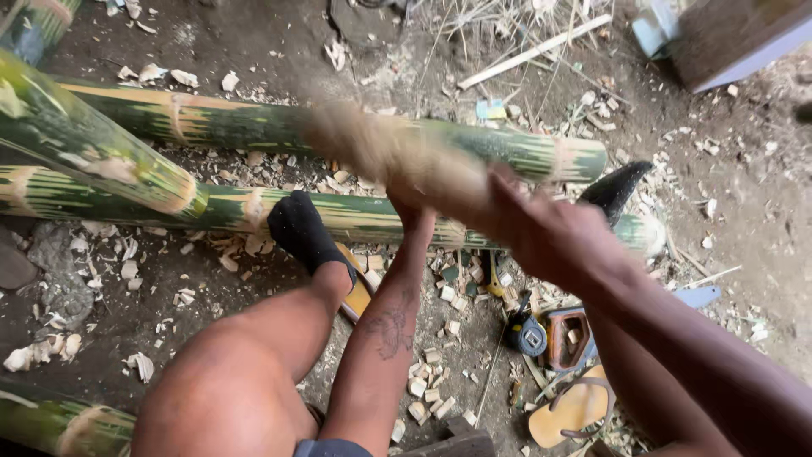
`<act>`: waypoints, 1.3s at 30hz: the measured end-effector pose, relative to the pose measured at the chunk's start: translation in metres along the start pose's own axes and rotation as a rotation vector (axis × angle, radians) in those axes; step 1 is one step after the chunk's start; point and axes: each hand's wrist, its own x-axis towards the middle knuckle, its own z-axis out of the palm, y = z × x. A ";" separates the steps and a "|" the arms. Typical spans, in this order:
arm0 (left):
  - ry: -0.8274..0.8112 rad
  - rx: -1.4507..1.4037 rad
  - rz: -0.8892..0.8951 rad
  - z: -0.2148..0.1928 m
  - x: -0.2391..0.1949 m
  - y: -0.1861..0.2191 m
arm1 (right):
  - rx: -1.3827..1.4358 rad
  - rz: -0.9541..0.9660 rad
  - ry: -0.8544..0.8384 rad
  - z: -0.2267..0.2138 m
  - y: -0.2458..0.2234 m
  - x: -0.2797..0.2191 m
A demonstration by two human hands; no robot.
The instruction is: The person uses a knife to carve the end of a bamboo pole, then switches to a saw to cut the pole. They then use a chisel and a wooden mallet to hollow out the inside of the bamboo pole.
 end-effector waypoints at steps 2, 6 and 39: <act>-0.012 0.023 -0.021 -0.012 -0.021 -0.005 | -0.119 0.148 -0.326 0.000 -0.023 0.003; -0.005 0.033 0.026 -0.010 -0.014 -0.005 | -0.116 -0.072 -0.041 -0.046 -0.067 0.035; -0.135 0.151 0.001 -0.004 -0.014 -0.058 | 0.029 0.290 -0.200 -0.002 -0.014 -0.017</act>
